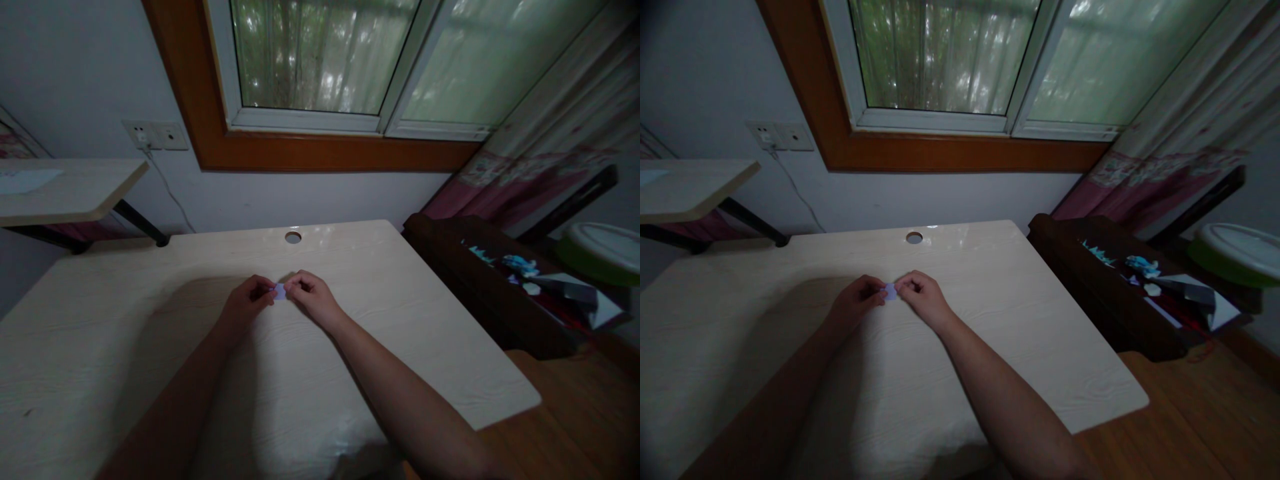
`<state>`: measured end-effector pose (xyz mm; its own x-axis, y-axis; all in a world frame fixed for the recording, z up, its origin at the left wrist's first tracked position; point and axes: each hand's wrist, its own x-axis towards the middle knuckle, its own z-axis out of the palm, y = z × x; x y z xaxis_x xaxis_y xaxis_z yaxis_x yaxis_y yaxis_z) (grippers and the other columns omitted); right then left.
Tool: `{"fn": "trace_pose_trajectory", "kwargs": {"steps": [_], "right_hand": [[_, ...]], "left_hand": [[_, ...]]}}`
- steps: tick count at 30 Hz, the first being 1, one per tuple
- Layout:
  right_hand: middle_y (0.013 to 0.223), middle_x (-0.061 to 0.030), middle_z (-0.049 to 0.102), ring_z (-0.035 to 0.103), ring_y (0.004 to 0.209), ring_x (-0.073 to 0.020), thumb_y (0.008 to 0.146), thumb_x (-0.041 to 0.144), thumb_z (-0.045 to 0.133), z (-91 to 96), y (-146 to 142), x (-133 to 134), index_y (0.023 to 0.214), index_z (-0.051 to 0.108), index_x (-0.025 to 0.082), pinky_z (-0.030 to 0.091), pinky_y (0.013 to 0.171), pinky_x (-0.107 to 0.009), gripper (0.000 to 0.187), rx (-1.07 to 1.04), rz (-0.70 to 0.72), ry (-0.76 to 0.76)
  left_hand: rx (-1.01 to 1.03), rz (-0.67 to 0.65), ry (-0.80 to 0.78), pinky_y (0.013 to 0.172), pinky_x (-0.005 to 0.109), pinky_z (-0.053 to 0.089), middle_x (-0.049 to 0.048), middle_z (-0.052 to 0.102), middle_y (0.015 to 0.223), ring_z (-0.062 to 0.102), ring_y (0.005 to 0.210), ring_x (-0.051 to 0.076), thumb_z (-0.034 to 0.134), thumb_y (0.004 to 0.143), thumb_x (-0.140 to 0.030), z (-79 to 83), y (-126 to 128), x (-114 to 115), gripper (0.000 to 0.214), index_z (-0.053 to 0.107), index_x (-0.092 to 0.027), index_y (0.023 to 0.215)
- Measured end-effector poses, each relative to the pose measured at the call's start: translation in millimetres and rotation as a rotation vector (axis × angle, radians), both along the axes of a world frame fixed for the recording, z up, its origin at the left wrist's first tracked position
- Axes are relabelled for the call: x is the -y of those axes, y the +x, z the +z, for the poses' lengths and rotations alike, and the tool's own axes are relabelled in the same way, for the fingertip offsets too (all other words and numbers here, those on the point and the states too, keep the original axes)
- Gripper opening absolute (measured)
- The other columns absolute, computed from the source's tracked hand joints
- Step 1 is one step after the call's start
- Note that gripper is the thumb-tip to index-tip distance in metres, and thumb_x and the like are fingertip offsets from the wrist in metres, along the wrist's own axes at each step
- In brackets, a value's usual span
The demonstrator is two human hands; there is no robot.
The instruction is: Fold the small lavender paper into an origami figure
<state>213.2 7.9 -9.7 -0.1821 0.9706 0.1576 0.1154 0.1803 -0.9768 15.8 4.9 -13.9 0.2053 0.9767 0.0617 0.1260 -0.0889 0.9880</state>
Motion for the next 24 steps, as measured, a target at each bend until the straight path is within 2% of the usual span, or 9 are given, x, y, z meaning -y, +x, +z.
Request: {"fn": "trace_pose_trajectory", "kwargs": {"steps": [7, 24], "right_hand": [[0.072, -0.0011, 0.061, 0.050, 0.066, -0.0138, 0.083, 0.035, 0.064, -3.2, 1.2, -1.4, 0.084, 0.071, 0.020, 0.039, 0.060, -0.025, 0.016, 0.028, 0.003, 0.003], [0.072, -0.0006, 0.061, 0.050, 0.066, -0.0133, 0.082, 0.038, 0.066, -3.5, 0.4, -0.6, 0.083, 0.070, 0.019, 0.039, 0.061, -0.025, 0.020, -0.001, 0.005, -0.007]], "left_hand": [[0.007, 0.010, 0.005, 0.067, 0.027, 0.050, 0.0001, 0.067, 0.075, 0.063, 0.068, 0.015, 0.074, 0.074, -0.037, 2.0, 0.5, 0.0, 0.026, 0.064, -0.019, 0.090], [0.006, 0.004, 0.000, 0.071, 0.029, 0.050, 0.0011, 0.067, 0.078, 0.063, 0.073, 0.016, 0.074, 0.074, -0.039, -0.4, -0.6, -0.7, 0.028, 0.064, -0.020, 0.092]]}}
